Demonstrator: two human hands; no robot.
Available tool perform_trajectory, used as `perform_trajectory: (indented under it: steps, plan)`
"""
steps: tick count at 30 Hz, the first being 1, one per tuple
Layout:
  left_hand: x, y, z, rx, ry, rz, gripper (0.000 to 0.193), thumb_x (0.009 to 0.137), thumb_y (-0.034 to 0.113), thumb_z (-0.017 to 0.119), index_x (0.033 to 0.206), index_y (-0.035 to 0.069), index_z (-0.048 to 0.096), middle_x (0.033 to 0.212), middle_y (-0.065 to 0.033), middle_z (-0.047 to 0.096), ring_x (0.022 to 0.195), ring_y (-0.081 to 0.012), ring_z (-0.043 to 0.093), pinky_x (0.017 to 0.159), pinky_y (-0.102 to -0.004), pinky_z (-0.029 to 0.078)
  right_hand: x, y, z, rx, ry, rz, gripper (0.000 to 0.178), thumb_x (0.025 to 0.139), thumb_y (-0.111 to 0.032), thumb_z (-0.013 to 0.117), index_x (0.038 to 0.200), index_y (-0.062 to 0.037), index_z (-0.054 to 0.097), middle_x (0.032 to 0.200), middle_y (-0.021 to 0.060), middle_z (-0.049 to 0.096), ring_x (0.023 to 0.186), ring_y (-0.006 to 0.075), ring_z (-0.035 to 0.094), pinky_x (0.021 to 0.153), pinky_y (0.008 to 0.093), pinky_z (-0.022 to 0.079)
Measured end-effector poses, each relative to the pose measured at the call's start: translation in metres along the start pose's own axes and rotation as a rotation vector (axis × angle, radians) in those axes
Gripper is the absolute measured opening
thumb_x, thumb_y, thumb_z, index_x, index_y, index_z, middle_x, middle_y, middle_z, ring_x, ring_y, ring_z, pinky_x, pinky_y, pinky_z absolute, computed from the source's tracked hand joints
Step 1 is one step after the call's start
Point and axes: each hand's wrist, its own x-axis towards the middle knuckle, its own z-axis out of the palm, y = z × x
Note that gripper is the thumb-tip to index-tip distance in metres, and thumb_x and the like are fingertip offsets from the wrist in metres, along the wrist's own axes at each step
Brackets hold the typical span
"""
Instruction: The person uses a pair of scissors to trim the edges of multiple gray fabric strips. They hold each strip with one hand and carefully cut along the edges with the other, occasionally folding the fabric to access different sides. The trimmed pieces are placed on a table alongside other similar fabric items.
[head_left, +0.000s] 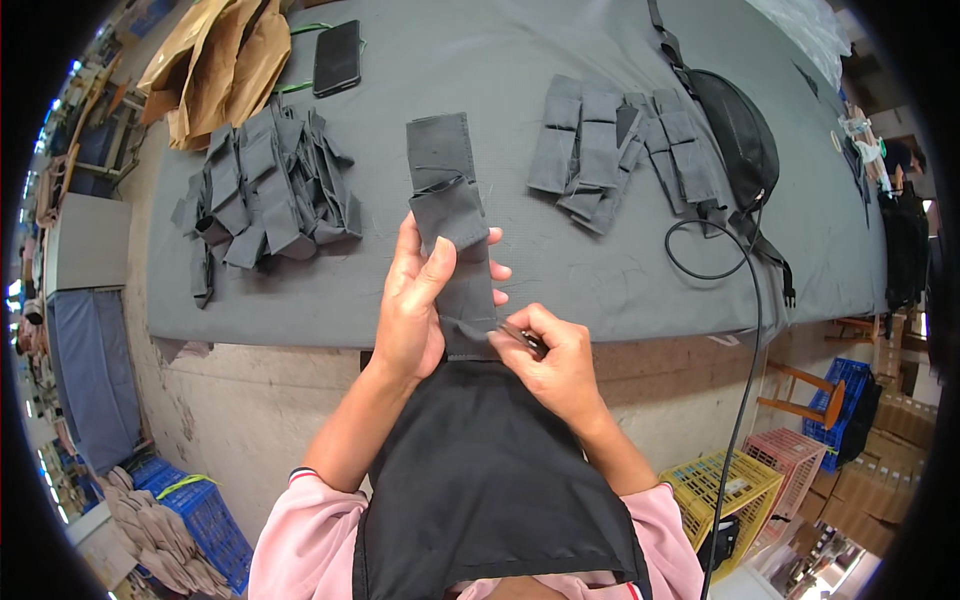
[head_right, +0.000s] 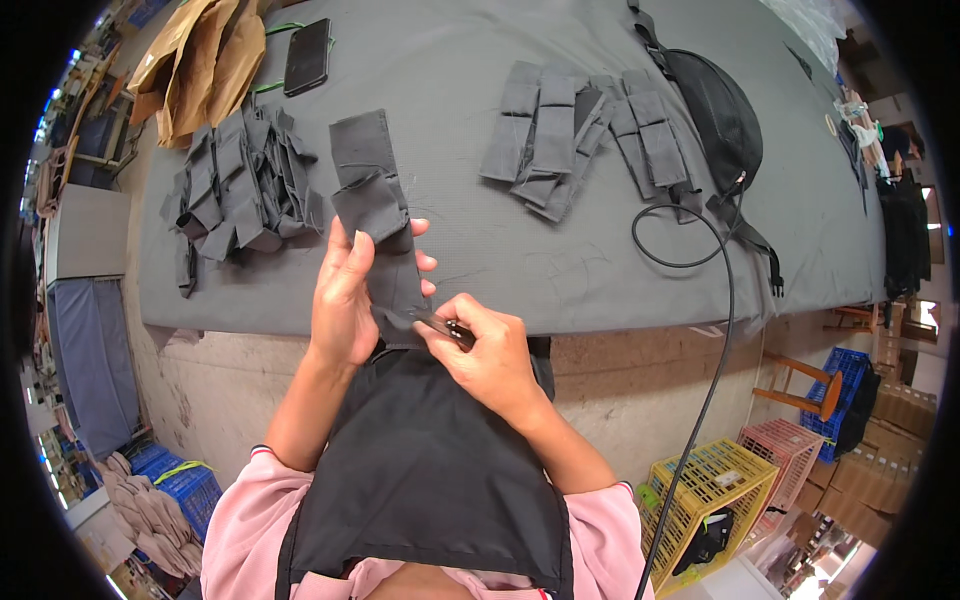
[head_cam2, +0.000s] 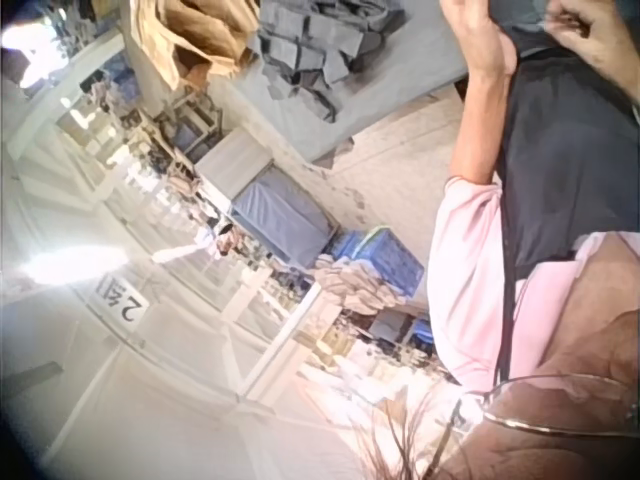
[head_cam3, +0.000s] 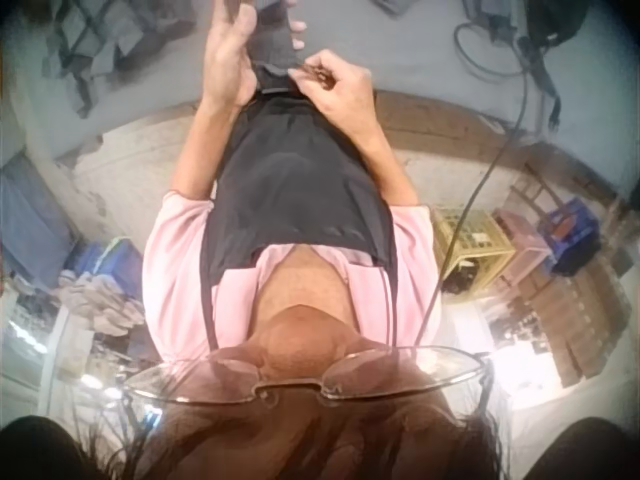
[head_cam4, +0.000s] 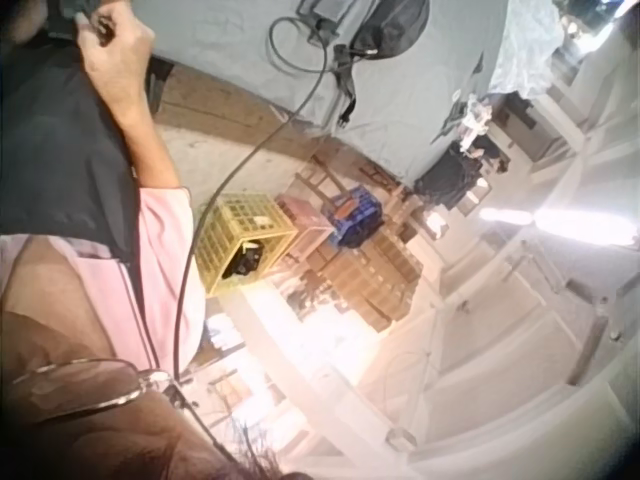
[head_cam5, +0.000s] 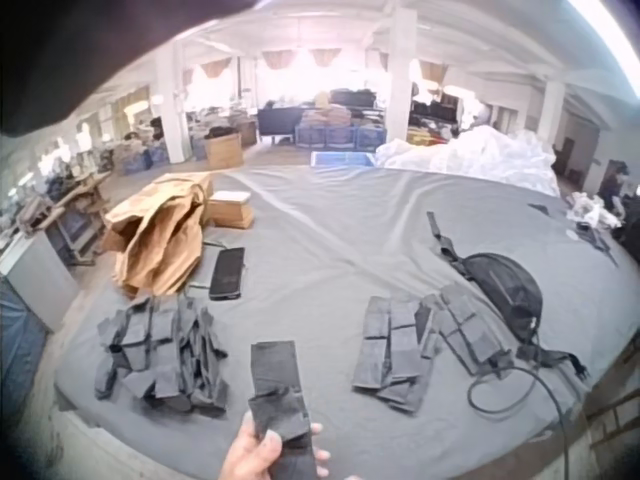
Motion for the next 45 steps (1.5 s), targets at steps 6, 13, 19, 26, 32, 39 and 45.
perform_trajectory:
  steps: [6,13,19,26,32,39,45]
  plan:
    - [-0.006,-0.005,0.007,0.157,0.038,0.104,0.051,0.096,0.018,0.051,0.139,0.007,0.027,0.116,-0.0129,0.054,0.088,-0.0208,0.062,0.07,-0.0334,0.056,-0.001,0.004,0.006,-0.327,0.085,-0.242,0.017,0.067,-0.003,0.066,0.08,-0.0014,0.056,0.062,0.01,0.057,0.05,0.0214,0.056,0.049,0.031,0.044]
    - [-0.011,-0.011,0.0,0.141,0.061,0.038,0.057,0.095,0.014,0.051,0.144,0.007,0.021,0.114,-0.0104,0.054,0.081,-0.019,0.062,0.065,-0.0306,0.055,-0.001,-0.002,-0.002,0.503,-0.012,0.219,0.006,0.084,-0.004,0.053,0.081,-0.0011,0.059,0.062,-0.0037,0.05,0.053,0.0043,0.044,0.048,0.0223,0.038]
    - [-0.012,-0.02,0.001,0.315,-0.008,0.133,0.058,0.092,0.012,0.056,0.142,0.006,0.026,0.111,-0.0095,0.056,0.079,-0.0161,0.062,0.064,-0.0299,0.056,-0.003,0.001,-0.007,0.887,-0.08,0.305,0.01,0.086,-0.005,0.052,0.084,0.0009,0.06,0.059,-0.0055,0.043,0.048,0.0025,0.029,0.046,0.0214,0.024]
    - [-0.014,-0.019,-0.014,0.063,0.058,-0.152,0.047,0.095,0.02,0.053,0.135,0.008,0.032,0.109,-0.0142,0.058,0.075,-0.0167,0.062,0.06,-0.0306,0.055,-0.01,-0.014,-0.022,0.401,0.253,0.096,0.015,0.085,-0.007,0.063,0.099,-0.0004,0.06,0.072,-0.0004,0.055,0.056,0.0058,0.047,0.052,0.0207,0.04]
    - [-0.01,-0.012,-0.014,0.041,0.08,-0.133,0.035,0.096,0.024,0.051,0.123,0.006,0.038,0.106,-0.0155,0.059,0.075,-0.0177,0.062,0.057,-0.0314,0.053,-0.029,0.012,-0.015,-0.414,0.161,-0.391,0.041,0.065,-0.007,0.076,0.103,-0.0084,0.062,0.079,0.0037,0.057,0.058,0.0183,0.051,0.055,0.0305,0.04]
    - [-0.01,-0.009,-0.012,0.059,0.06,-0.142,0.044,0.095,0.024,0.053,0.132,0.009,0.033,0.108,-0.0158,0.058,0.077,-0.018,0.063,0.059,-0.0319,0.055,-0.026,0.0,-0.017,-0.542,0.085,-0.449,0.035,0.065,-0.008,0.075,0.099,-0.0099,0.065,0.08,0.0006,0.057,0.058,0.0174,0.049,0.054,0.0299,0.038]
    - [-0.012,-0.009,-0.015,0.089,0.048,-0.176,0.053,0.094,0.023,0.055,0.137,0.009,0.029,0.109,-0.0157,0.058,0.078,-0.0175,0.063,0.06,-0.0312,0.055,-0.019,-0.005,-0.015,-0.576,0.063,-0.506,0.033,0.066,-0.008,0.074,0.098,-0.0087,0.065,0.077,0.0001,0.057,0.06,0.0164,0.052,0.054,0.0298,0.038]
